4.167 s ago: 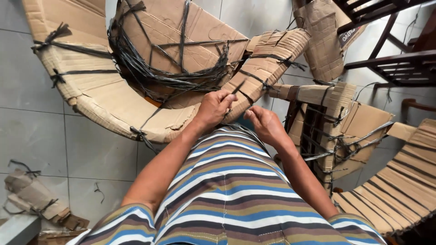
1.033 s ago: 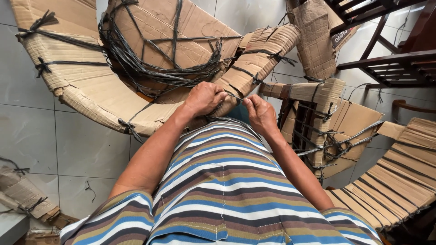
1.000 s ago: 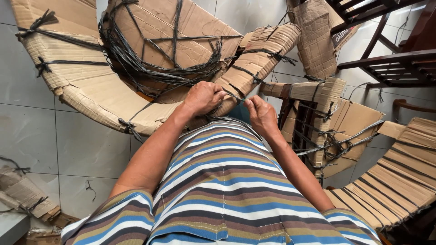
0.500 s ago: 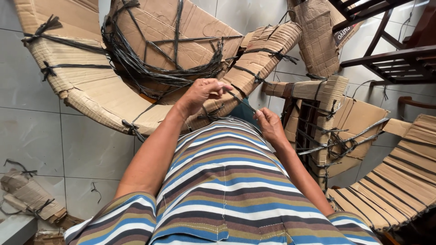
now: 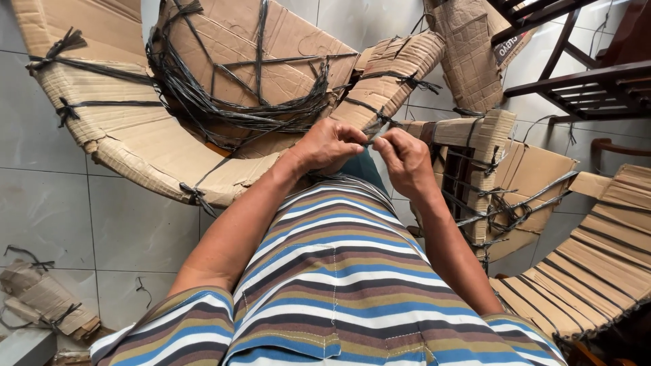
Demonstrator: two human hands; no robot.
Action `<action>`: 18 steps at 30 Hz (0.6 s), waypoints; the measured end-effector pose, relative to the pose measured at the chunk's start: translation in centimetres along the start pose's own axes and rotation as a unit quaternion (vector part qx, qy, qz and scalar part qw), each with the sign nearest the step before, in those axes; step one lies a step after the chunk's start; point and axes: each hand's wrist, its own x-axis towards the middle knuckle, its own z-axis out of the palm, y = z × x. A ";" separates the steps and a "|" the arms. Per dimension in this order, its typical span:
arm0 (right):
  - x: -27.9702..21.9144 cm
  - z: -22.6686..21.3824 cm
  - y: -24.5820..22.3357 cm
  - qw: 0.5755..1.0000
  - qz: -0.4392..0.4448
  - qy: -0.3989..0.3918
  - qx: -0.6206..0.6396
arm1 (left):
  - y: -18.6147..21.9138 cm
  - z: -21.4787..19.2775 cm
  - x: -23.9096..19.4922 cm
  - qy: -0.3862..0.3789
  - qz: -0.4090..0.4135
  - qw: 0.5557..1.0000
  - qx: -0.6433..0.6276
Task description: Wrapping a chair frame with synthetic rattan strips over cardboard protection.
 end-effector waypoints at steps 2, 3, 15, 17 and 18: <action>1.1 0.7 -0.2 0.999 -0.026 -0.020 0.010 | 0.1 0.5 0.4 0.020 -0.007 0.994 0.105; 1.4 0.9 -0.8 0.999 -0.028 -0.022 0.011 | 0.3 0.4 0.2 0.023 -0.008 0.994 0.104; 2.0 4.3 2.4 0.997 0.051 -0.029 0.058 | 0.3 0.4 -1.0 0.061 -0.022 0.997 -0.052; 1.7 4.9 3.8 0.996 0.067 0.004 0.060 | -0.1 0.7 -0.6 0.085 -0.027 0.986 -0.139; 1.6 5.0 3.6 0.996 0.069 0.005 0.060 | -0.7 0.6 -0.3 0.082 -0.027 0.986 -0.139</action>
